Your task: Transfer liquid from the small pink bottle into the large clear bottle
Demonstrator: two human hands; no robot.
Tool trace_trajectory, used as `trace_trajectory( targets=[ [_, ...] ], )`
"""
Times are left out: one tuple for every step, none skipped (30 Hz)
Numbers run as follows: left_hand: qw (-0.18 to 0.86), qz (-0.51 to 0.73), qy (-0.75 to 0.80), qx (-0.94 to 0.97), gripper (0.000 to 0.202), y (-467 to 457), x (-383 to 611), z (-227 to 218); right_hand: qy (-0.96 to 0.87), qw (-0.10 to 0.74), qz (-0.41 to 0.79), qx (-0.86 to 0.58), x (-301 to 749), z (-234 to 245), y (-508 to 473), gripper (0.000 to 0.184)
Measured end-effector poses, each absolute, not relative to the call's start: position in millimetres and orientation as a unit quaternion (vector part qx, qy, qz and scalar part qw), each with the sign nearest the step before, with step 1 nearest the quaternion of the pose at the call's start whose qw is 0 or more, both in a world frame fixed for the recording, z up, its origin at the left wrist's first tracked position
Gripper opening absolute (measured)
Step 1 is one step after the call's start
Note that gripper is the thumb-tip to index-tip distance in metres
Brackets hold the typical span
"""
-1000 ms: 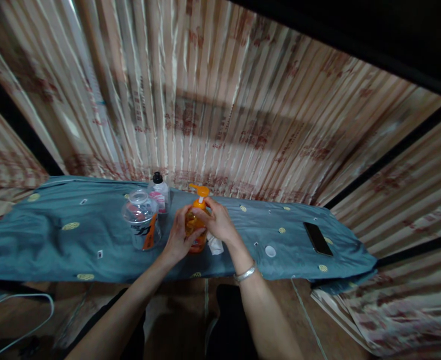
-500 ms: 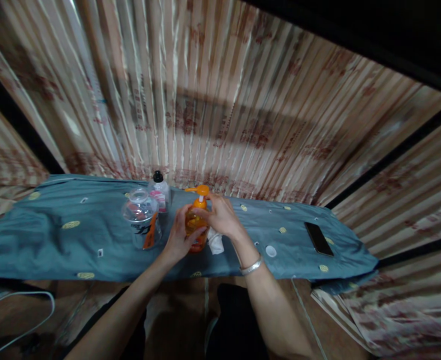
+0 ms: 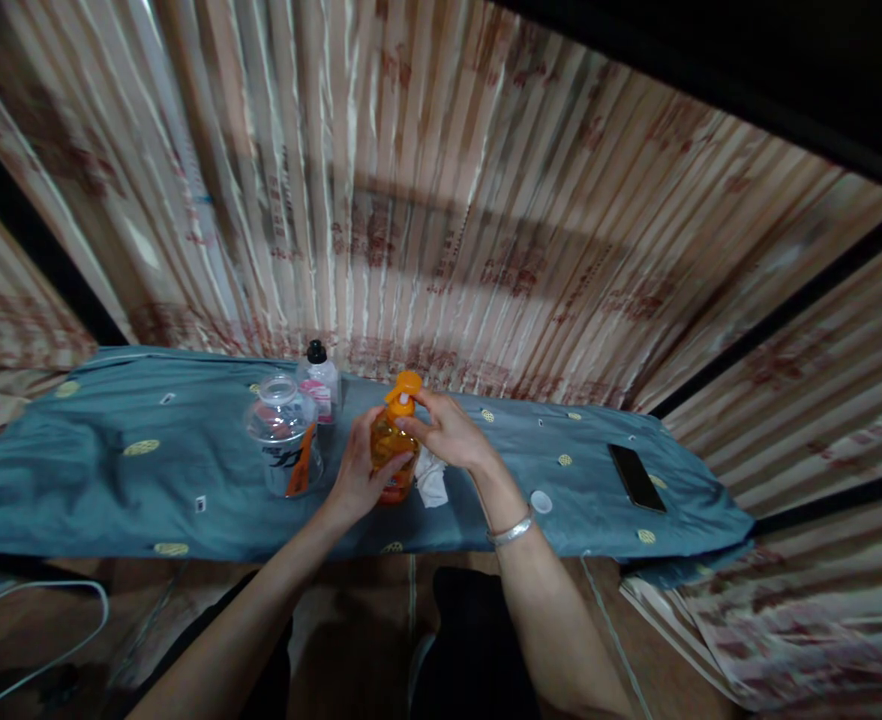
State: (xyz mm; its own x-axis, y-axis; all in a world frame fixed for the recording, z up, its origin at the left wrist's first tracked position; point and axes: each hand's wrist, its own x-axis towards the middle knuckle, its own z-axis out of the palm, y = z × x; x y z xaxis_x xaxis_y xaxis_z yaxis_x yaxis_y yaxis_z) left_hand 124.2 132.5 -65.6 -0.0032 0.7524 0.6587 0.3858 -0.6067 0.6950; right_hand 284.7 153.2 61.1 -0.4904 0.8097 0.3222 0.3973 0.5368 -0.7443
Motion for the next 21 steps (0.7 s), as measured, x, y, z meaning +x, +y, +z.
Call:
trace_trajectory(
  targets=[
    [0.159, 0.575, 0.415, 0.687, 0.064, 133, 124, -66, -0.809, 0.34, 0.3, -0.374, 284, 60, 152, 0.037],
    [0.159, 0.575, 0.416, 0.687, 0.064, 133, 125, -66, -0.808, 0.343, 0.297, -0.376, 284, 59, 151, 0.037],
    [0.158, 0.576, 0.416, 0.686, 0.065, 133, 125, -66, -0.805, 0.348, 0.294, -0.38, 284, 57, 150, 0.037],
    [0.157, 0.576, 0.417, 0.685, 0.065, 133, 126, -66, -0.8, 0.355, 0.293, -0.386, 283, 55, 149, 0.037],
    [0.156, 0.577, 0.417, 0.685, 0.066, 133, 126, -67, -0.794, 0.362, 0.293, -0.39, 283, 53, 148, 0.037],
    [0.155, 0.577, 0.416, 0.685, 0.066, 133, 126, -67, -0.789, 0.368, 0.296, -0.393, 282, 51, 148, 0.037],
    [0.154, 0.578, 0.415, 0.686, 0.066, 134, 126, -67, -0.785, 0.373, 0.302, -0.392, 282, 50, 148, 0.037],
    [0.154, 0.578, 0.414, 0.686, 0.067, 134, 126, -68, -0.782, 0.376, 0.31, -0.388, 282, 49, 148, 0.037],
    [0.154, 0.578, 0.414, 0.686, 0.067, 134, 126, -68, -0.78, 0.378, 0.319, -0.384, 282, 49, 149, 0.037],
    [0.154, 0.578, 0.415, 0.686, 0.067, 135, 126, -68, -0.777, 0.381, 0.324, -0.382, 282, 50, 150, 0.037],
    [0.155, 0.577, 0.415, 0.686, 0.067, 135, 125, -68, -0.775, 0.384, 0.327, -0.38, 283, 51, 152, 0.036],
    [0.155, 0.577, 0.415, 0.686, 0.067, 135, 125, -68, -0.774, 0.387, 0.327, -0.38, 283, 52, 153, 0.035],
    [0.155, 0.577, 0.415, 0.686, 0.067, 135, 125, -68, -0.774, 0.387, 0.328, -0.379, 284, 54, 155, 0.034],
    [0.154, 0.578, 0.415, 0.686, 0.067, 135, 125, -68, -0.774, 0.387, 0.329, -0.378, 284, 55, 156, 0.033],
    [0.152, 0.579, 0.414, 0.686, 0.067, 135, 125, -68, -0.776, 0.384, 0.332, -0.375, 285, 56, 156, 0.033],
    [0.15, 0.58, 0.413, 0.686, 0.067, 134, 125, -68, -0.777, 0.38, 0.336, -0.372, 285, 56, 156, 0.033],
    [0.148, 0.581, 0.412, 0.686, 0.066, 134, 126, -68, -0.778, 0.376, 0.341, -0.371, 285, 56, 155, 0.033],
    [0.146, 0.583, 0.411, 0.686, 0.066, 134, 126, -68, -0.777, 0.374, 0.345, -0.371, 284, 55, 154, 0.034],
    [0.144, 0.584, 0.41, 0.685, 0.066, 135, 126, -69, -0.775, 0.374, 0.348, -0.372, 284, 54, 153, 0.035],
    [0.143, 0.585, 0.41, 0.685, 0.066, 135, 127, -69, -0.773, 0.376, 0.351, -0.372, 283, 52, 152, 0.036],
    [0.142, 0.586, 0.41, 0.685, 0.067, 135, 127, -70, -0.771, 0.378, 0.353, -0.372, 283, 51, 151, 0.037]
  ],
)
